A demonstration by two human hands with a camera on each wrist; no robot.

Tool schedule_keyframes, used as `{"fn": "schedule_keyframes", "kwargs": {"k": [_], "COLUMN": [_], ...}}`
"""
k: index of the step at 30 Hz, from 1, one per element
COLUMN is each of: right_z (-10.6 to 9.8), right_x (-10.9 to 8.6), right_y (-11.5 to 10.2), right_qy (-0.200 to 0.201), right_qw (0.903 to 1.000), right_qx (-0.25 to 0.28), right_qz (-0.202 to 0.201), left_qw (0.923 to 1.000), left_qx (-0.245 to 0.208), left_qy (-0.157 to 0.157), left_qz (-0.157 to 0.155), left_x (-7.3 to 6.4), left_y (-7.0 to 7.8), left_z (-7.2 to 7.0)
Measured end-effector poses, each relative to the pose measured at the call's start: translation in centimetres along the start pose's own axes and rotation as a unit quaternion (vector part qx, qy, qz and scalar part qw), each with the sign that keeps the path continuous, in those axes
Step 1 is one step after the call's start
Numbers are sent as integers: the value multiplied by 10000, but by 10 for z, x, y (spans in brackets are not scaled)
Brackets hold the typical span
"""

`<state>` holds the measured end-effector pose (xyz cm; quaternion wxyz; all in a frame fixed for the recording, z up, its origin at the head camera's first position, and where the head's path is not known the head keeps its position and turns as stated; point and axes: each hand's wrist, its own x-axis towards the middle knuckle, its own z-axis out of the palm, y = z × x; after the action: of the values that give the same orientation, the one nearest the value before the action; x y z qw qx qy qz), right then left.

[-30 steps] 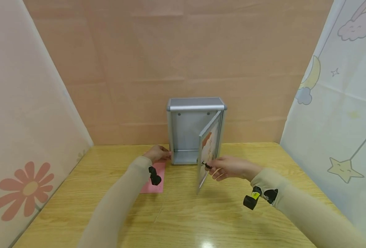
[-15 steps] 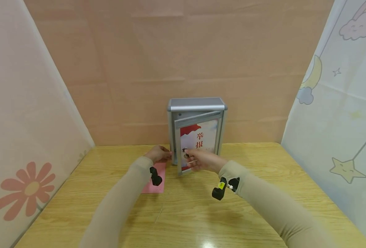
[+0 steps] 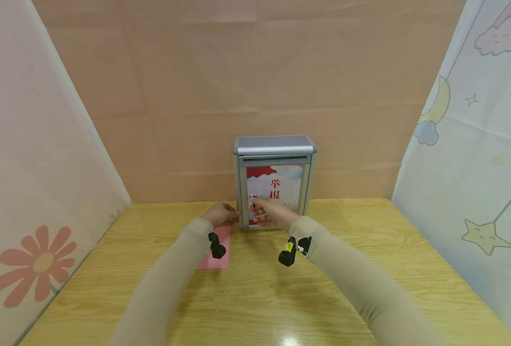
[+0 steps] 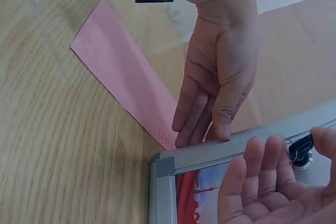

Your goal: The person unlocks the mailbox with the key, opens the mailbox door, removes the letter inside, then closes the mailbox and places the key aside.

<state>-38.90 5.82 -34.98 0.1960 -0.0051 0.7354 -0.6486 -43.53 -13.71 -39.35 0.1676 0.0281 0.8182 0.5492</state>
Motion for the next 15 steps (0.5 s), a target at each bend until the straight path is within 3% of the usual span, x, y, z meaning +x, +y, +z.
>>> {"fn": "schedule_keyframes", "kwargs": {"k": [6, 15], "right_z": [1, -5], "right_x": [7, 11], "right_y": [-1, 3], "right_qy": [-23, -182], "right_qw": [9999, 9994], "right_qx": [139, 290], "right_qz": [-2, 31], "left_qw": [9999, 10000], "left_qx": [-106, 1], "left_qy": [24, -27], "left_qz": [-112, 17], "left_x": [-3, -3], "left_y": [3, 5], "left_z": [1, 4]}}
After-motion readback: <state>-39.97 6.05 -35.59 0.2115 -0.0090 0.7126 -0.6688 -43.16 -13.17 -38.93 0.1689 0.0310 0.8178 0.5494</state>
